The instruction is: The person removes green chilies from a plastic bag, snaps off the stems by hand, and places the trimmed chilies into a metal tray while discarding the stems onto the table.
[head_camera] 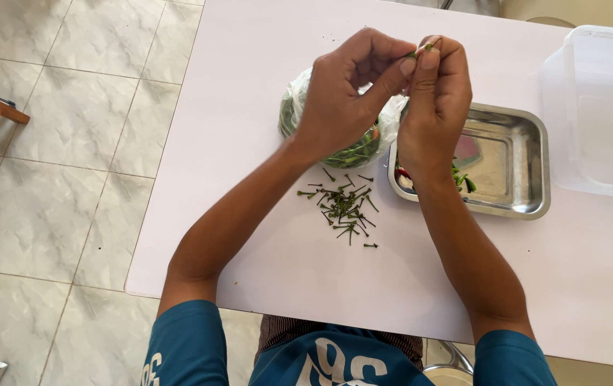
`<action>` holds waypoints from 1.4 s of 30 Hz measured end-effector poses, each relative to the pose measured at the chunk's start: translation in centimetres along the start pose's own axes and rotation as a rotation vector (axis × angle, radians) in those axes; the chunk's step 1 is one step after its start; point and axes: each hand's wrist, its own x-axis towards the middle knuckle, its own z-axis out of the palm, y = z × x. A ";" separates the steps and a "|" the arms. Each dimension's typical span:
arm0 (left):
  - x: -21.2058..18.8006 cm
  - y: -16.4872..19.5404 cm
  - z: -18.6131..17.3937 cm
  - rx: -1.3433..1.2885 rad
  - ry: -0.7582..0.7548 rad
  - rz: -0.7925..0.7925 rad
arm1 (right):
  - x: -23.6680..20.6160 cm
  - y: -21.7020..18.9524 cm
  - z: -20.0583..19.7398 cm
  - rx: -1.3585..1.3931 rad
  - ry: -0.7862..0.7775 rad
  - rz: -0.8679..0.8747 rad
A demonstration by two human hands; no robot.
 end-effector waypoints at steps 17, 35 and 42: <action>0.1 0.1 -4.5 0.461 -0.334 0.177 | 0.4 -1.2 -1.9 -0.280 -0.153 0.495; -7.4 3.6 -3.5 0.661 -0.496 0.780 | -7.9 -1.7 -6.2 0.944 -0.574 0.958; -10.3 1.1 -2.4 -0.071 -0.037 -0.229 | -8.4 -0.7 -3.9 -0.595 -0.610 0.390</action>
